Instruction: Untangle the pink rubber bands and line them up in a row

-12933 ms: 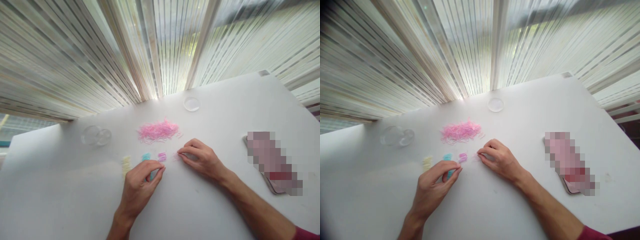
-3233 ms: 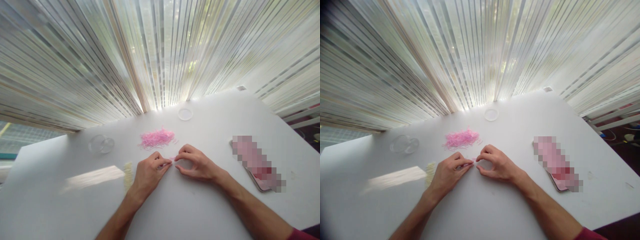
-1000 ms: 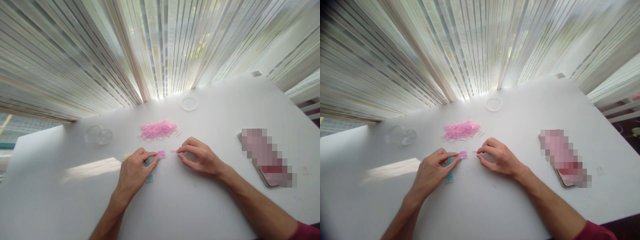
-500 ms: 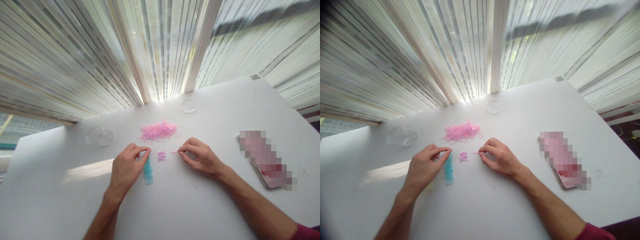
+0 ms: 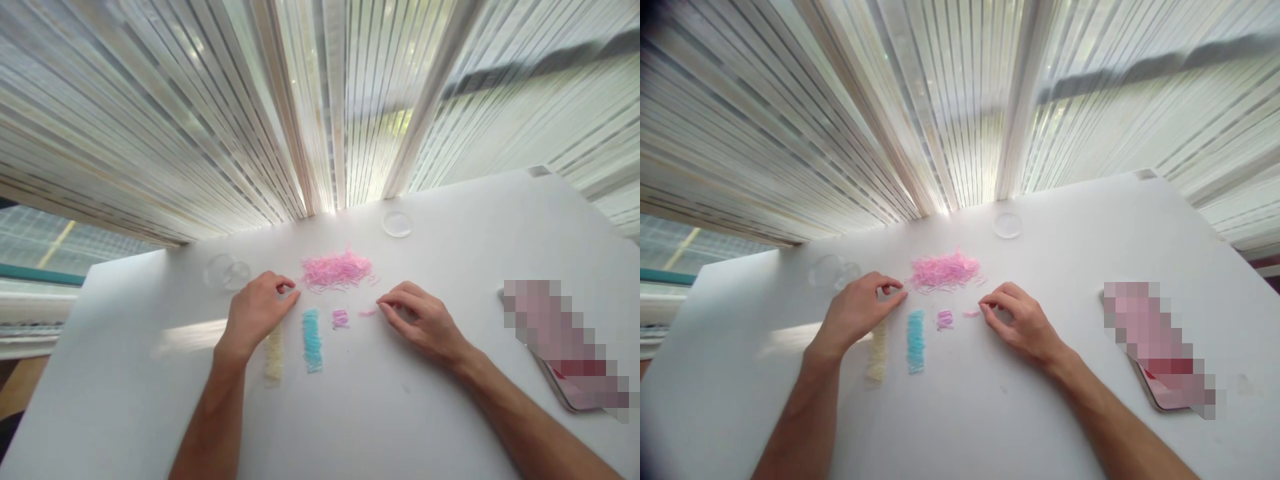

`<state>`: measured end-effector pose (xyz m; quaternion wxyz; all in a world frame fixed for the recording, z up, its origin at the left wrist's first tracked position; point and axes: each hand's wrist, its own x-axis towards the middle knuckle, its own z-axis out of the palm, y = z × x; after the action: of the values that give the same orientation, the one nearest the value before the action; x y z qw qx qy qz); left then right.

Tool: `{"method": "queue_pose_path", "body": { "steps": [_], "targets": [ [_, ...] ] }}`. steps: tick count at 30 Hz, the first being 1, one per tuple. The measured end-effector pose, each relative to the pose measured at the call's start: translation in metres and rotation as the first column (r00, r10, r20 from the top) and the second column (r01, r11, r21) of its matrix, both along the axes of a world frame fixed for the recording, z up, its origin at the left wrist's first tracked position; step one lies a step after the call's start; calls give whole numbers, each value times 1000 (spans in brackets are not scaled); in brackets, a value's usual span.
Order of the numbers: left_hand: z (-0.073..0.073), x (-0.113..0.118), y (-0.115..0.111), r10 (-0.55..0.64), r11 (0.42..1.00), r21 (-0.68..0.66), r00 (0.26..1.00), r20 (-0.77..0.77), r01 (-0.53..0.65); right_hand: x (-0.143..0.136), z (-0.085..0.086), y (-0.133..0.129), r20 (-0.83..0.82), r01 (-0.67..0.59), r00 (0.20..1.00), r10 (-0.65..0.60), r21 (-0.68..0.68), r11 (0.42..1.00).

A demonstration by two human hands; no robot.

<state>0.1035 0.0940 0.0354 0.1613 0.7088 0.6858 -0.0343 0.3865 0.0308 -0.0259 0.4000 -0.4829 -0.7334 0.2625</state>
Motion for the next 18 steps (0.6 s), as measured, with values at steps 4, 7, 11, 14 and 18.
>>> {"method": "queue_pose_path", "body": {
  "steps": [4, 7, 11, 14, 18],
  "targets": [
    [-3, 7, -4, -4, 1000, 25, 1000, 9, 4, 0, -1, 0, 3, 11, 1000, -11, -6, 1000],
    [-7, 12, -4, 6, 999, 47, 1000, 1, -6, 0, 0, 0, 8, 13, 1000, -13, -8, 1000],
    [-10, 13, -3, 12, 997, 78, 1000, 1, -12, 0, 1, 0, 13, 13, 1000, -13, -7, 1000],
    [-8, 10, -4, -15, 993, 120, 1000, 22, 12, -1, 0, 1, 10, 16, 1000, -16, -4, 1000],
    [-4, 6, -6, -86, 975, 208, 995, 43, 75, 1, 0, 0, 3, 3, 1000, -3, -14, 1000]
  ]
}}
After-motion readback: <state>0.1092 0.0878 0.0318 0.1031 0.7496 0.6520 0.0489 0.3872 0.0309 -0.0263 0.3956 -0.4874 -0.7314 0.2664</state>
